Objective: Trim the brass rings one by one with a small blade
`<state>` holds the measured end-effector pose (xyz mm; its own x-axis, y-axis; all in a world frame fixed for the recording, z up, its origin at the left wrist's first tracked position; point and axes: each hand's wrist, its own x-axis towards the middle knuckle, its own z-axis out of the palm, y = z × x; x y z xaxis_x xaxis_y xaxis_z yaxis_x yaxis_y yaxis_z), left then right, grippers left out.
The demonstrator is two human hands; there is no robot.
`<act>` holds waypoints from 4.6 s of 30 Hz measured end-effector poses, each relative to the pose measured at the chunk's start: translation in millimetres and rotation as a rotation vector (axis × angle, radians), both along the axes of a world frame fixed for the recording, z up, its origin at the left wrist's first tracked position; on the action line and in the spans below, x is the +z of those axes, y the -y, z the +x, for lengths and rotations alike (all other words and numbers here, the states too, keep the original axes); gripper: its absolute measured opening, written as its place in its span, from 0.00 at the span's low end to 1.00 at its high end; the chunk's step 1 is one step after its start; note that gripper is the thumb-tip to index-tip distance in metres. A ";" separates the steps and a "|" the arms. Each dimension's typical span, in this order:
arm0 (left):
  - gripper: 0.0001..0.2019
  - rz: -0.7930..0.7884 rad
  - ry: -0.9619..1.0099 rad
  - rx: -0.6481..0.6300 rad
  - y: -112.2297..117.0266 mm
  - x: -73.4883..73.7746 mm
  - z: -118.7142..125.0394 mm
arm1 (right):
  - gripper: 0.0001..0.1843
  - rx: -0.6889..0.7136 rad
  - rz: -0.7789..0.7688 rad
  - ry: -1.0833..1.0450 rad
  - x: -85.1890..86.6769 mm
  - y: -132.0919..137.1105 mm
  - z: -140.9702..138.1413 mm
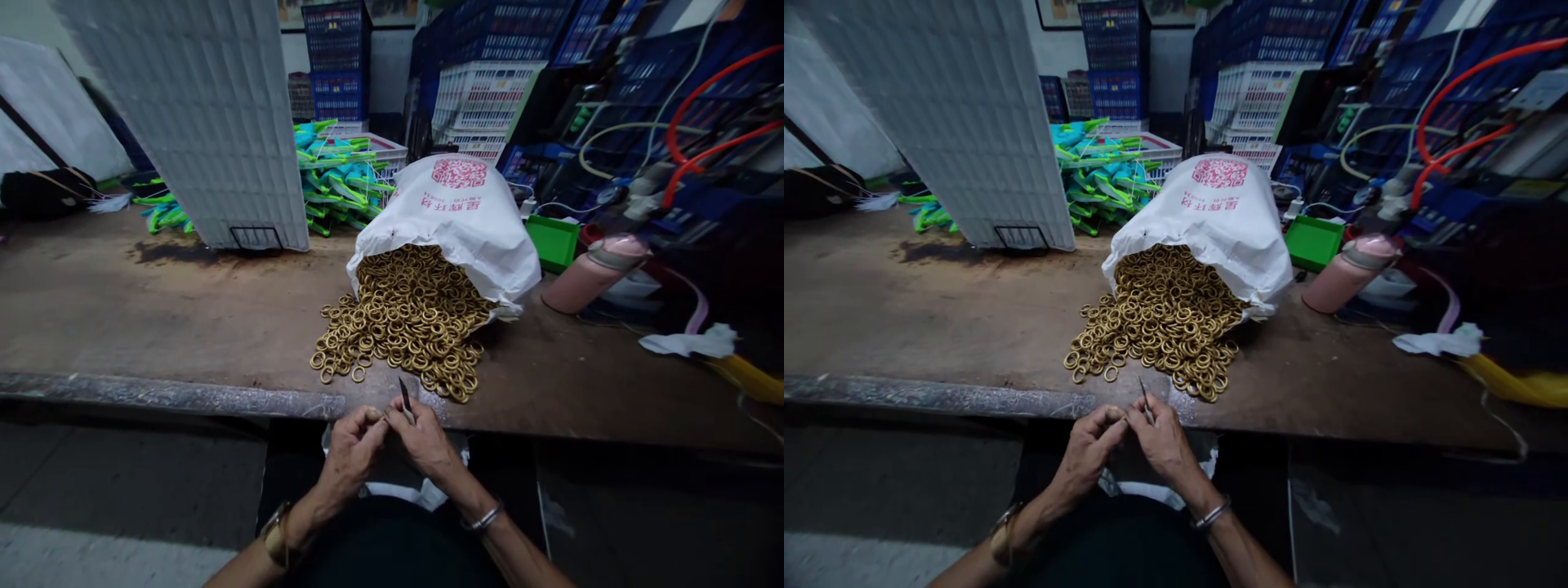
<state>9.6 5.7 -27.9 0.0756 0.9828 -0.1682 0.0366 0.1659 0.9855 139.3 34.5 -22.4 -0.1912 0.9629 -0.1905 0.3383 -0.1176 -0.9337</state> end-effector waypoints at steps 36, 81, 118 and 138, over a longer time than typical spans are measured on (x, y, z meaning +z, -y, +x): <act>0.13 -0.309 0.627 -0.018 14.1 16.7 -23.1 | 0.13 0.210 0.367 0.896 2.7 -38.6 -22.0; 0.16 -0.274 0.358 -0.077 -16.7 4.0 -5.4 | 0.14 0.031 -0.044 -0.092 -3.2 -18.7 -6.3; 0.10 -0.474 0.882 0.092 -19.7 6.1 -37.4 | 0.10 0.115 0.364 0.894 -8.9 -70.2 -42.0; 0.09 0.267 -0.066 -0.063 -25.2 0.0 -18.5 | 0.07 0.084 -0.495 -0.374 8.8 -17.9 -10.1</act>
<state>-8.9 30.8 -27.9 0.1350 0.9868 0.0893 0.1042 -0.1038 0.9891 129.2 52.4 -13.6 -0.4020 0.7563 -0.5162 0.0263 -0.5540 -0.8321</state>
